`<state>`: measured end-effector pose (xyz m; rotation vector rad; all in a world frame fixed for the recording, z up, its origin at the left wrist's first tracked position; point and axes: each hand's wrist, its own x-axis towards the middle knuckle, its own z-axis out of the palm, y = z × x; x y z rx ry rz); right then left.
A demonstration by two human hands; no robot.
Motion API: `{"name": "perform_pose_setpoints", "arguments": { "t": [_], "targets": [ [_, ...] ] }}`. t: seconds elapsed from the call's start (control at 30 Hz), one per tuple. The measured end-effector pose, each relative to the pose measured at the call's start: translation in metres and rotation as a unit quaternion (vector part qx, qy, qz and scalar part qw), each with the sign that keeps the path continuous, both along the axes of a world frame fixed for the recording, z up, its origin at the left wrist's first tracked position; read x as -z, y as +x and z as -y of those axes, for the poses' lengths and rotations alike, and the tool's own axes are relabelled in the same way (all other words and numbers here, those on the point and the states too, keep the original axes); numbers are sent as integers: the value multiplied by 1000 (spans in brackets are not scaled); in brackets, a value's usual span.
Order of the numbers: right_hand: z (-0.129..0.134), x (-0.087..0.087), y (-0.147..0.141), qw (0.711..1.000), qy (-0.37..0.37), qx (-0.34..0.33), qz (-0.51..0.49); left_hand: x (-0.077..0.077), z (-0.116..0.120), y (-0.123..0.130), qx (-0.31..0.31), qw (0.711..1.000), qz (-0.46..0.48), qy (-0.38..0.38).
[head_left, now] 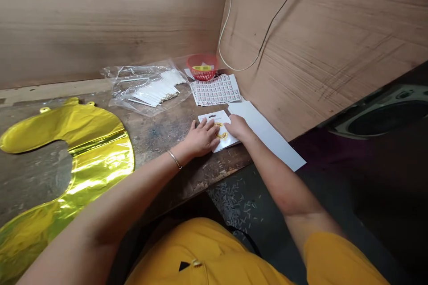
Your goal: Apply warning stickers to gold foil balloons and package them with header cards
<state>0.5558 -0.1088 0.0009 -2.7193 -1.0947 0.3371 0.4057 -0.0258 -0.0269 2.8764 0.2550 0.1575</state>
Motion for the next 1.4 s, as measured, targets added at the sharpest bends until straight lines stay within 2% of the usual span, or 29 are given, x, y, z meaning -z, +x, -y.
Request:
{"name": "perform_pose_setpoints", "arguments": {
  "t": [0.07, 0.17, 0.27, 0.33, 0.43, 0.5, 0.63, 0.93, 1.13, 1.23, 1.27, 1.33, 1.37, 1.4],
  "targets": [
    [2, -2, -10, 1000, -13, -1, 24, 8, 0, 1, 0, 1000, -2, 3],
    [20, -17, -24, 997, -2, -14, 72, 9, -3, 1, 2, 1000, 0, 12],
    [63, -32, -22, 985, 67, -57, 146, 4, -6, 3, 12, 1000, 3, 19],
    [97, -33, -11, 975, 91, -58, 196, 1, -7, 5, 19, 1000, 5, 23],
    [137, -20, 9, 987, -3, -18, 157, -1, -7, 6, 26, 999, 8, 29],
    [150, -9, 16, 993, -49, -6, 110, -2, -6, 7, 30, 999, 9, 32],
    [151, -2, 16, 993, -52, -6, 108, -3, -5, 6, 35, 999, 11, 36],
    [144, -22, 20, 989, -78, -23, 126, -5, -3, 5, 33, 999, 8, 29],
    [139, -20, 13, 981, -101, -56, 154, -4, -7, 6, 32, 999, 16, -1],
    [141, -24, 3, 977, -96, -50, 182, -12, -2, 5, 19, 999, 32, -15],
    [143, -28, -3, 976, -87, -43, 196, -18, 3, 3, 13, 999, 46, -23],
    [146, -35, -22, 970, -34, -21, 240, -34, 23, -2, -5, 989, 97, -108],
    [148, -38, -35, 964, 9, -14, 265, -42, 36, -7, -18, 967, 138, -214],
    [150, -40, -51, 956, 60, -17, 288, -51, 51, -12, -23, 921, 166, -351]
  ]
}}
